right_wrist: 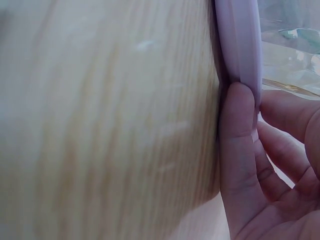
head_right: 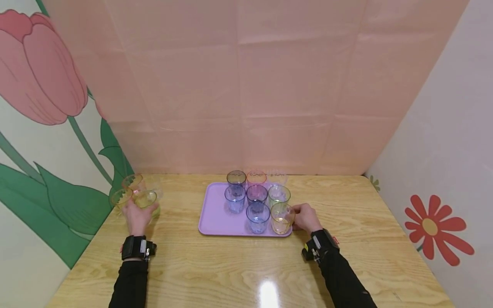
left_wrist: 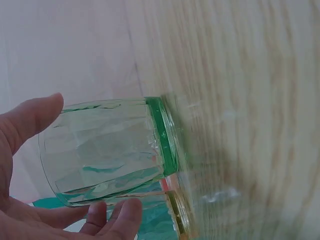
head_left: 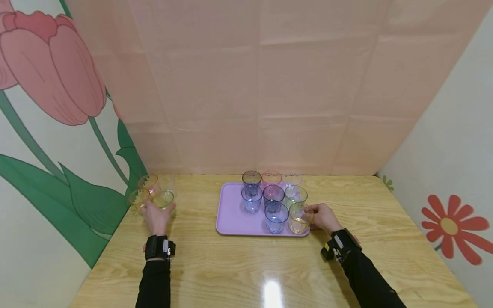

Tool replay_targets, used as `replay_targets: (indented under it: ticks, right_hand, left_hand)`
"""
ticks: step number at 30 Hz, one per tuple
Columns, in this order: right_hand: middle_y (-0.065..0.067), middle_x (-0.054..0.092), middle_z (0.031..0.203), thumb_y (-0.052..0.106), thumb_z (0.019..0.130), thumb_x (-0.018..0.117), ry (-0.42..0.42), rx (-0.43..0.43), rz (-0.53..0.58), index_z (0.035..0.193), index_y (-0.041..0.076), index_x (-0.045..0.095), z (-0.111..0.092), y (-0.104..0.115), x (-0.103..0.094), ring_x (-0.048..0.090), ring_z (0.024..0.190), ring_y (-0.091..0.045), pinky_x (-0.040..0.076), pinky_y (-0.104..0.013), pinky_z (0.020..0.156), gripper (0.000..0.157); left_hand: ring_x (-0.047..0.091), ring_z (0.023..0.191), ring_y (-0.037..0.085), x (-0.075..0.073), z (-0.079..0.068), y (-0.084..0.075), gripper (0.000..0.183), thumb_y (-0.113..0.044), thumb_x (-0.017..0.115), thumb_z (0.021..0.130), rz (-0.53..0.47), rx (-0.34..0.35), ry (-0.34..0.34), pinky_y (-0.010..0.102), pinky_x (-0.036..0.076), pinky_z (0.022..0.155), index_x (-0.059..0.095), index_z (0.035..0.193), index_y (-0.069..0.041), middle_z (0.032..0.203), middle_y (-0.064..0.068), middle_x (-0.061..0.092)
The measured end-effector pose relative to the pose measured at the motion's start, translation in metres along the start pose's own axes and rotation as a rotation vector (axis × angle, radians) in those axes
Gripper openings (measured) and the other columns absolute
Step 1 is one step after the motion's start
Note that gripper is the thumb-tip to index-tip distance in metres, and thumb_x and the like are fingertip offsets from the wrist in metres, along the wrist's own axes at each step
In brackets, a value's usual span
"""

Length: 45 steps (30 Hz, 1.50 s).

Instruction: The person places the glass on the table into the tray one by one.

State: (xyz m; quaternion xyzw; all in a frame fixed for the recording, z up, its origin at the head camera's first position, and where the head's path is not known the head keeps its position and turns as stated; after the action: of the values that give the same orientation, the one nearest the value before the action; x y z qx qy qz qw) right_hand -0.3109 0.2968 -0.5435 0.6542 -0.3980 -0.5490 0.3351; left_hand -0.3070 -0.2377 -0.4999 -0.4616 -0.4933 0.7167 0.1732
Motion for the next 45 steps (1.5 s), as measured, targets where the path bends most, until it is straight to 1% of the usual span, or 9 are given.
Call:
replay_targets:
  ticks: [4, 7, 14, 23, 30, 36, 39, 43, 45]
  right_hand:
    - [-0.023, 0.066, 0.105, 0.005, 0.089, 0.074, -0.002, 0.001, -0.008, 0.123, -0.016, 0.062, 0.000, 0.000, 0.000, 0.067, 0.074, -0.017, 0.061, -0.037, 0.065, 0.042]
    - [-0.023, 0.066, 0.106, 0.005, 0.089, 0.075, -0.006, 0.002, -0.014, 0.123, -0.016, 0.062, 0.000, 0.001, 0.000, 0.067, 0.075, -0.017, 0.061, -0.037, 0.065, 0.042]
    - [-0.021, 0.067, 0.103, 0.005, 0.089, 0.074, -0.009, 0.001, -0.014, 0.122, -0.015, 0.064, 0.001, -0.001, 0.001, 0.067, 0.074, -0.017, 0.061, -0.036, 0.064, 0.040]
    - [-0.020, 0.067, 0.104, 0.007, 0.090, 0.073, -0.008, 0.003, -0.034, 0.122, -0.013, 0.065, 0.004, -0.006, 0.000, 0.067, 0.074, -0.016, 0.061, -0.036, 0.064, 0.039]
    - [-0.020, 0.067, 0.104, 0.007, 0.090, 0.073, -0.012, 0.011, -0.033, 0.122, -0.013, 0.064, 0.003, -0.005, 0.000, 0.067, 0.074, -0.017, 0.061, -0.036, 0.064, 0.039]
    - [-0.020, 0.066, 0.104, 0.007, 0.090, 0.073, 0.000, 0.003, -0.021, 0.122, -0.014, 0.064, 0.002, -0.004, 0.001, 0.067, 0.075, -0.017, 0.061, -0.037, 0.065, 0.039]
    - [-0.020, 0.066, 0.104, 0.007, 0.090, 0.073, 0.002, 0.000, -0.010, 0.121, -0.014, 0.064, 0.001, -0.003, 0.000, 0.067, 0.075, -0.017, 0.061, -0.036, 0.065, 0.039]
    - [-0.022, 0.065, 0.105, 0.007, 0.091, 0.073, 0.003, 0.003, -0.011, 0.121, -0.015, 0.064, 0.000, -0.001, -0.001, 0.067, 0.076, -0.017, 0.061, -0.037, 0.066, 0.039]
    - [-0.023, 0.065, 0.106, 0.008, 0.091, 0.073, 0.000, 0.008, -0.021, 0.121, -0.016, 0.063, 0.001, 0.000, 0.000, 0.067, 0.076, -0.017, 0.061, -0.037, 0.065, 0.039]
  left_hand:
    - [0.031, 0.138, 0.056, 0.000, 0.003, 0.003, 0.098, -0.022, 0.081, 0.086, 0.009, -0.019, 0.074, 0.065, 0.029, 0.112, 0.019, 0.155, 0.010, 0.150, 0.041, 0.024]
    - [0.027, 0.141, 0.055, 0.000, 0.005, 0.005, 0.099, -0.021, 0.079, 0.086, -0.011, -0.003, 0.107, 0.063, 0.026, 0.115, 0.015, 0.155, 0.010, 0.153, 0.040, 0.023]
    - [0.031, 0.141, 0.051, 0.002, 0.007, 0.009, 0.091, -0.016, 0.081, 0.084, -0.080, 0.044, 0.073, 0.060, 0.026, 0.116, 0.026, 0.153, 0.010, 0.149, 0.037, 0.033]
    - [0.045, 0.129, 0.051, 0.000, 0.000, -0.001, 0.092, -0.023, 0.083, 0.081, -0.167, 0.014, 0.065, 0.060, 0.038, 0.106, 0.026, 0.147, 0.004, 0.141, 0.037, 0.045]
    - [0.035, 0.139, 0.048, 0.005, -0.003, -0.009, 0.094, -0.014, 0.086, 0.080, -0.277, 0.067, 0.131, 0.059, 0.030, 0.114, 0.023, 0.148, 0.003, 0.149, 0.036, 0.035]
    - [0.038, 0.138, 0.046, 0.009, -0.001, -0.010, 0.094, -0.012, 0.086, 0.079, -0.271, 0.169, 0.089, 0.058, 0.031, 0.114, 0.029, 0.152, 0.006, 0.149, 0.031, 0.038]
    - [0.040, 0.136, 0.044, 0.010, -0.004, -0.013, 0.094, -0.016, 0.089, 0.077, -0.276, 0.183, 0.051, 0.057, 0.032, 0.113, 0.033, 0.151, 0.005, 0.146, 0.030, 0.042]
    - [0.046, 0.130, 0.042, 0.015, -0.010, -0.020, 0.091, -0.015, 0.091, 0.076, -0.396, 0.151, 0.061, 0.050, 0.041, 0.103, 0.034, 0.146, 0.003, 0.139, 0.028, 0.044]
    - [0.050, 0.127, 0.039, 0.018, -0.014, -0.025, 0.094, -0.013, 0.090, 0.077, -0.471, 0.135, 0.096, 0.040, 0.049, 0.095, 0.030, 0.148, 0.000, 0.135, 0.021, 0.046]
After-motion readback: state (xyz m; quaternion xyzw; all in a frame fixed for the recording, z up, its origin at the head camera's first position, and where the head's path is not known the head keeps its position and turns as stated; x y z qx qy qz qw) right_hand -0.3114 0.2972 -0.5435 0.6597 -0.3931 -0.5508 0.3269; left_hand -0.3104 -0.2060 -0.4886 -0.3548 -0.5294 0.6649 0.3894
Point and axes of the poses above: each hand's wrist, its own z-axis towards the middle knuckle, its own x-axis out of the palm, y = z × x, the point moved 1 cm from there along z, towards the middle knuckle
